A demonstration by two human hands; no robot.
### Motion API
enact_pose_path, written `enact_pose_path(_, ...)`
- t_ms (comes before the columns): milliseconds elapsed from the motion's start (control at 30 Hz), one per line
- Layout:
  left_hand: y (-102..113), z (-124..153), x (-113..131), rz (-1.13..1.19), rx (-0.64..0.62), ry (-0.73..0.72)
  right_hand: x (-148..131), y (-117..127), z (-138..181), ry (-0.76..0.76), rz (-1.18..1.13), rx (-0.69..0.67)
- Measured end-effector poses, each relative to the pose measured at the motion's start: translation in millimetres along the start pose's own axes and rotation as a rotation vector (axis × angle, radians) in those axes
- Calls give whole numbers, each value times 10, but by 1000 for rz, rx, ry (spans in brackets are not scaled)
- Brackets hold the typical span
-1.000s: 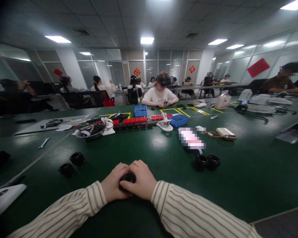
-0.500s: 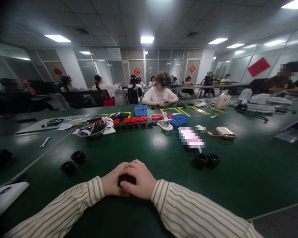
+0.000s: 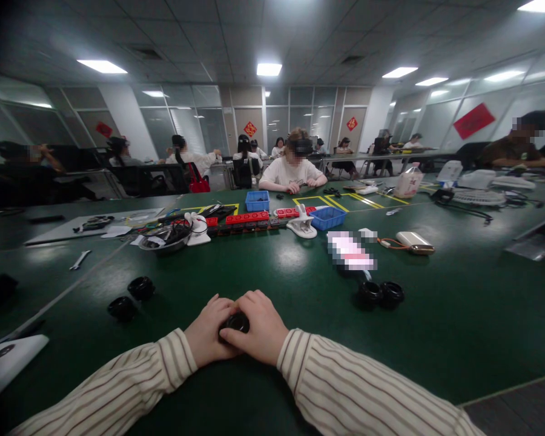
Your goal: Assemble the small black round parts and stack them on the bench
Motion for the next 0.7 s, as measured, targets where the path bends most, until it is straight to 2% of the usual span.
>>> enact_pose_path(233,22,-63,-12,141,-98,-138,-142,45,-5,164,-170,-78)
enact_pose_path(433,2,-55,-53,165,-142,-189,-205,56,-7,246,-273,-97)
enact_pose_path(500,-1,-46,-66,164,-126,-174,-198,64,1,243,-264,-83)
enact_pose_path(700,-47,16,-103,-2,-60,-3,-75,77,18,115,-95,24)
Point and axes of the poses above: each hand's wrist, its own z-axis away from the middle knuckle, its own y-axis out of the back of the hand, x = y × z, the point moved 5 cm from there along -z, towards the middle knuckle, and after that the axes turned 12 degrees about x, right-handed, at the moved point
